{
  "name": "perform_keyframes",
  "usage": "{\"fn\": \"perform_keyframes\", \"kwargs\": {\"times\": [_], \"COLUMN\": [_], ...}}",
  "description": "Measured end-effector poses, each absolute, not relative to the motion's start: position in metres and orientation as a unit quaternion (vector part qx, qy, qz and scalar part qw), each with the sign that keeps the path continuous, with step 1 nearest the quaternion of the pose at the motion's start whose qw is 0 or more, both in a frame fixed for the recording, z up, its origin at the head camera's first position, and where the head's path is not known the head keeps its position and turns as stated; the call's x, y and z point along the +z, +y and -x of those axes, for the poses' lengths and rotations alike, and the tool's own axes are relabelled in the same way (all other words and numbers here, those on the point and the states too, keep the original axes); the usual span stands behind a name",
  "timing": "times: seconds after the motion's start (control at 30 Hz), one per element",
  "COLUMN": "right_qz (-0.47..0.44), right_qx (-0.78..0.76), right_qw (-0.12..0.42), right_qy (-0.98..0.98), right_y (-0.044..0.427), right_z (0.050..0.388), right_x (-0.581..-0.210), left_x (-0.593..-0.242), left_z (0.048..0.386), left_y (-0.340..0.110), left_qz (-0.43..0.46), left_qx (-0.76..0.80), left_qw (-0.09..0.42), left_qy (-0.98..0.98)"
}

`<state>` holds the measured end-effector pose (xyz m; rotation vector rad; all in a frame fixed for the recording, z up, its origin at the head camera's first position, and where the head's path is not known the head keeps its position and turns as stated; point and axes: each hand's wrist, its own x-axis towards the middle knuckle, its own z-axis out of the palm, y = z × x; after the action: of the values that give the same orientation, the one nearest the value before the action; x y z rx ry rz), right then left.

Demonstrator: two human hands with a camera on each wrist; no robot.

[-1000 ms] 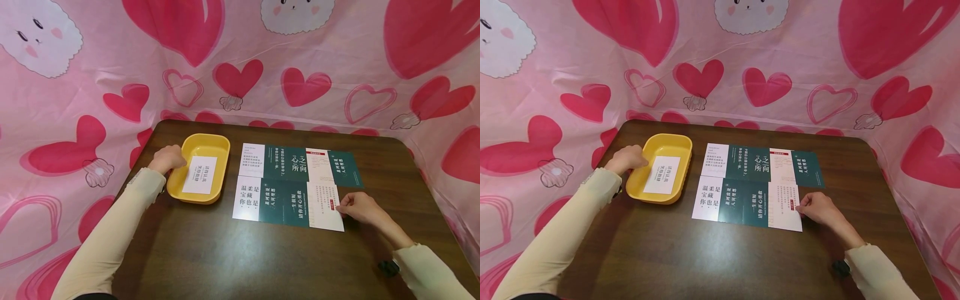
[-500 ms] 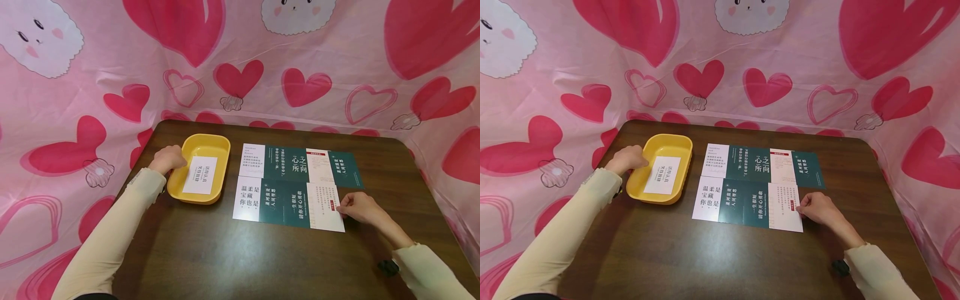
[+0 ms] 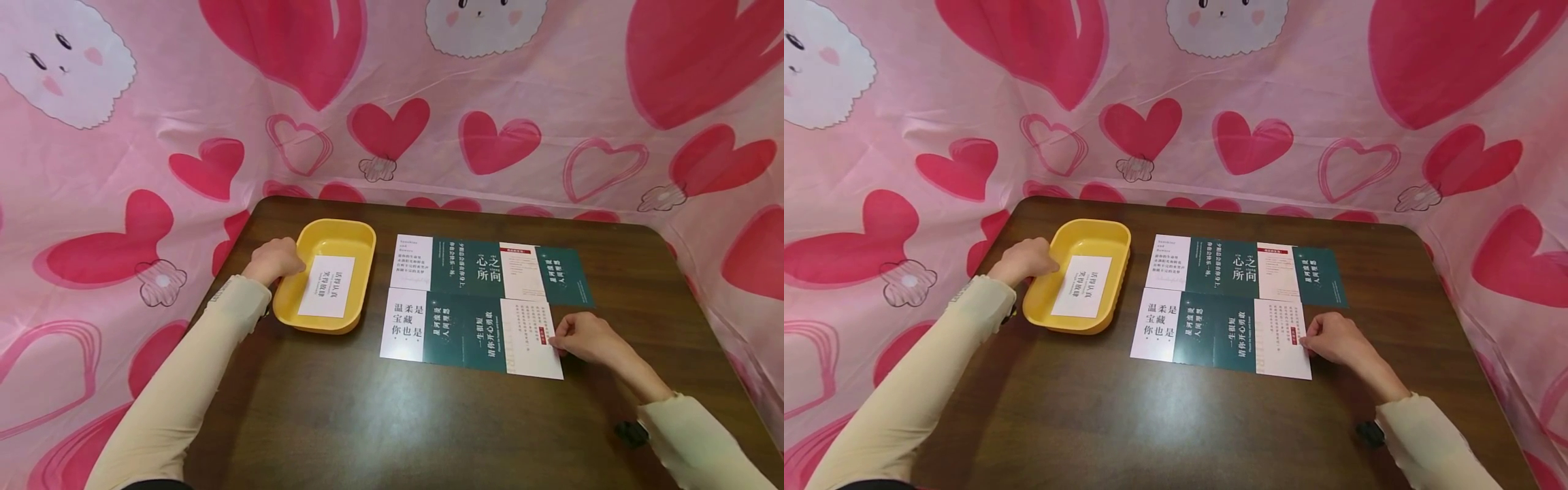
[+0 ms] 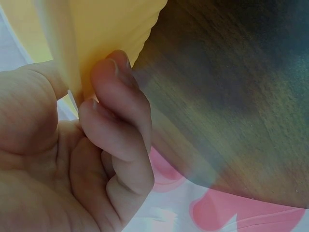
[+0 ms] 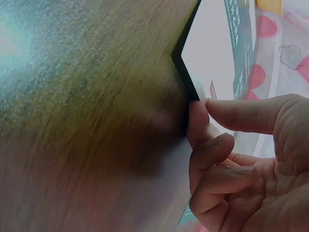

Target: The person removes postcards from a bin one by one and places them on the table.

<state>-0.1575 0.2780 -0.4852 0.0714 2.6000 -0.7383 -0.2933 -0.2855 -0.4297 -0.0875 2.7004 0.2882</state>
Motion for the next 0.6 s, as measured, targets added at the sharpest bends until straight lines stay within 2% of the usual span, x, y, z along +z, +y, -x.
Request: {"fn": "perform_keyframes", "kwargs": {"times": [0.6], "right_qz": [-0.013], "right_qx": [-0.262], "right_qw": [0.212], "right_qy": [0.941], "right_y": [0.2798], "right_z": [0.1594], "right_x": [-0.4913], "left_x": [-0.4328], "left_z": [0.2948], "left_y": [-0.2864], "left_qz": [0.034], "left_qx": [0.100], "left_qw": [0.204], "left_qy": [0.973]}}
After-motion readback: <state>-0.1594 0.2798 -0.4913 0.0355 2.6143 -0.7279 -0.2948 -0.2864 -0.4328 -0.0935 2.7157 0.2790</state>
